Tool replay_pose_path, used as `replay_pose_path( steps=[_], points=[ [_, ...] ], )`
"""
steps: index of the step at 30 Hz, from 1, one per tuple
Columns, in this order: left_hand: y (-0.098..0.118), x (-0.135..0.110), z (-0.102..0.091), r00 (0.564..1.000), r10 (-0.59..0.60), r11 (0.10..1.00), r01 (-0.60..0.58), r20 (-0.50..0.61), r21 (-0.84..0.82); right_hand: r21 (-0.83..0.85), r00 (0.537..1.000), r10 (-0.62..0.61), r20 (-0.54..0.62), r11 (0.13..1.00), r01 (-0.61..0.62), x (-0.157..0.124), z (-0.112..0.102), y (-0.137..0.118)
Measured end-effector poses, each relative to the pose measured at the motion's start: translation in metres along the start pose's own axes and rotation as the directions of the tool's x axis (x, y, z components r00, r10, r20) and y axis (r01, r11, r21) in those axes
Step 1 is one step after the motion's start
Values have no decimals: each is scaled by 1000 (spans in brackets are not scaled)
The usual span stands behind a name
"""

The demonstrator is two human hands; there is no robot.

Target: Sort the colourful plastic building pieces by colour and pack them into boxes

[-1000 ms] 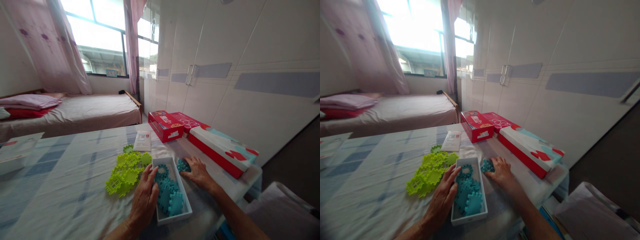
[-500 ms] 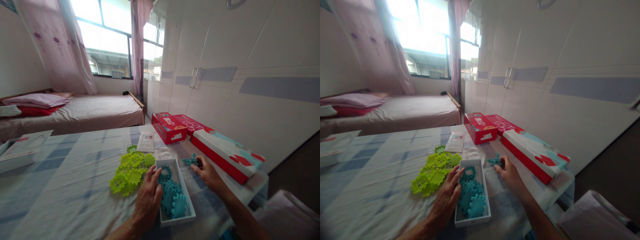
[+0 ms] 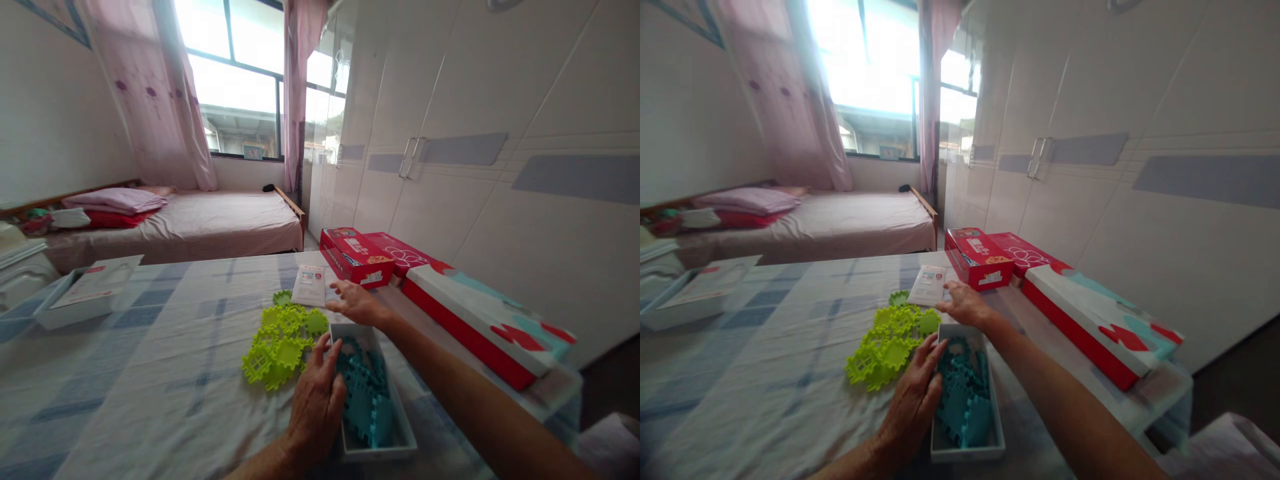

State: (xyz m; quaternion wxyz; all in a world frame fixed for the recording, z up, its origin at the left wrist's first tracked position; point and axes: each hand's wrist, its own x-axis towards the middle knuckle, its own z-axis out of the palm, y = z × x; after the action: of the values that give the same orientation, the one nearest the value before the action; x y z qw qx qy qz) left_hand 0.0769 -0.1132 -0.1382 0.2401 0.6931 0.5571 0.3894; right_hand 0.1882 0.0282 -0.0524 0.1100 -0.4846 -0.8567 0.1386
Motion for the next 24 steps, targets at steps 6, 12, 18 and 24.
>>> replay_pose_path(
  steps=[6, 12, 18, 24],
  points=[
    [-2, -1, 0, 1000, 13, 1000, -13, 7, 15, -145, 994, -12, 106, 989, 27, 59, 32, -17],
    [-3, 1, 0, 1000, 16, 1000, -16, -5, -12, -234, 975, -82, 205, 964, 130, 74, 41, -4],
    [-3, 0, 1, 1000, 18, 999, -19, -19, -30, -307, 974, -133, 184, 933, 185, 76, 41, -2],
    [-2, -1, 1, 1000, 14, 1000, -14, -8, -13, -328, 983, -143, 119, 928, 175, 78, 46, -8]
  ],
)
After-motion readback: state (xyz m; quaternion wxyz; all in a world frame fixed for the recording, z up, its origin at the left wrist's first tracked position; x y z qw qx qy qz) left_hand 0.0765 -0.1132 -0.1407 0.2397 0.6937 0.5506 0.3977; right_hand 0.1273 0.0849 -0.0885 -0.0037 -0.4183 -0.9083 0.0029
